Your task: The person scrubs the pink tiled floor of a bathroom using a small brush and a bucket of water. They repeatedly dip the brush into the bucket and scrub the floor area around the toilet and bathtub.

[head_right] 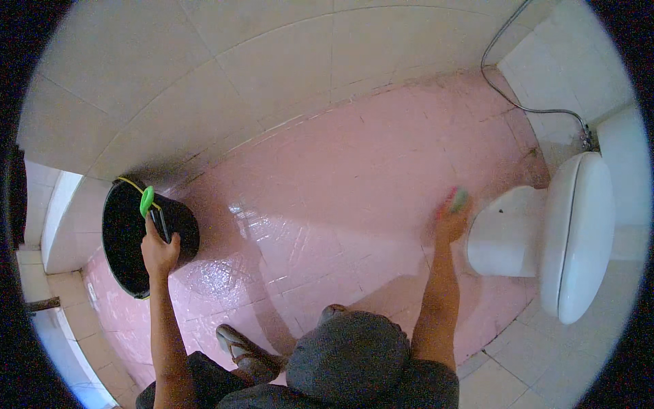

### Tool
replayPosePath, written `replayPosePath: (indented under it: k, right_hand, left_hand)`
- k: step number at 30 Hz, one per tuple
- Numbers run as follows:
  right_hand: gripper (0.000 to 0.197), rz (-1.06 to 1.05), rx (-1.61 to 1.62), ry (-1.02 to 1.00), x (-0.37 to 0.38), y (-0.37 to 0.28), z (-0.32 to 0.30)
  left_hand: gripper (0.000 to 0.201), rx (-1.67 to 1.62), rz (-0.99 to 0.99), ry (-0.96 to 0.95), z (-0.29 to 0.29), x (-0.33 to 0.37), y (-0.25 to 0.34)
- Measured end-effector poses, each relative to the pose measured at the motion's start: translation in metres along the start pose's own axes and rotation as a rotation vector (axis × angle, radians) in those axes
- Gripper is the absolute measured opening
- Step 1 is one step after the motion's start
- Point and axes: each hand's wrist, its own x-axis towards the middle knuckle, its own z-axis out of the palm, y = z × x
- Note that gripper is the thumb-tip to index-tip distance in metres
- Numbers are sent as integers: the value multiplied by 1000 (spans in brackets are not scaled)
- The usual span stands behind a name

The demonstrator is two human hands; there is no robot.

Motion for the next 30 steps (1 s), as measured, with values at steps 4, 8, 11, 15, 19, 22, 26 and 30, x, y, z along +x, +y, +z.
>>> replayPosePath:
  k: [4, 8, 11, 15, 19, 22, 26, 30]
  right_hand:
    - [59, 109, 80, -338, -27, -81, -16]
    - [68, -736, 186, -1080, -189, -148, -19]
    - [60, -1103, 382, -1163, -194, -196, -36]
    - [46, -43, 37, -658, -84, -145, 50]
    - [56, 175, -136, 24, 59, -64, 92]
    - [51, 80, -21, -268, 11, -122, 118]
    - [40, -733, 131, -1066, -175, -277, 69]
    - [26, -954, 433, -1206, -239, -271, 74]
  left_hand:
    - [84, 44, -20, 68, 1, 3, 6]
    - [84, 41, 5, 98, 10, 6, 2]
    - [85, -1, -40, 43, 5, 5, 3]
    - [89, 37, -77, 20, -3, 4, 8]
    - [92, 10, -39, 22, 1, 7, 15]
    - [91, 9, -100, -19, -6, 6, 23]
    - [90, 16, -71, -4, -3, 6, 20]
    - [90, 6, -80, -6, -1, 10, 17]
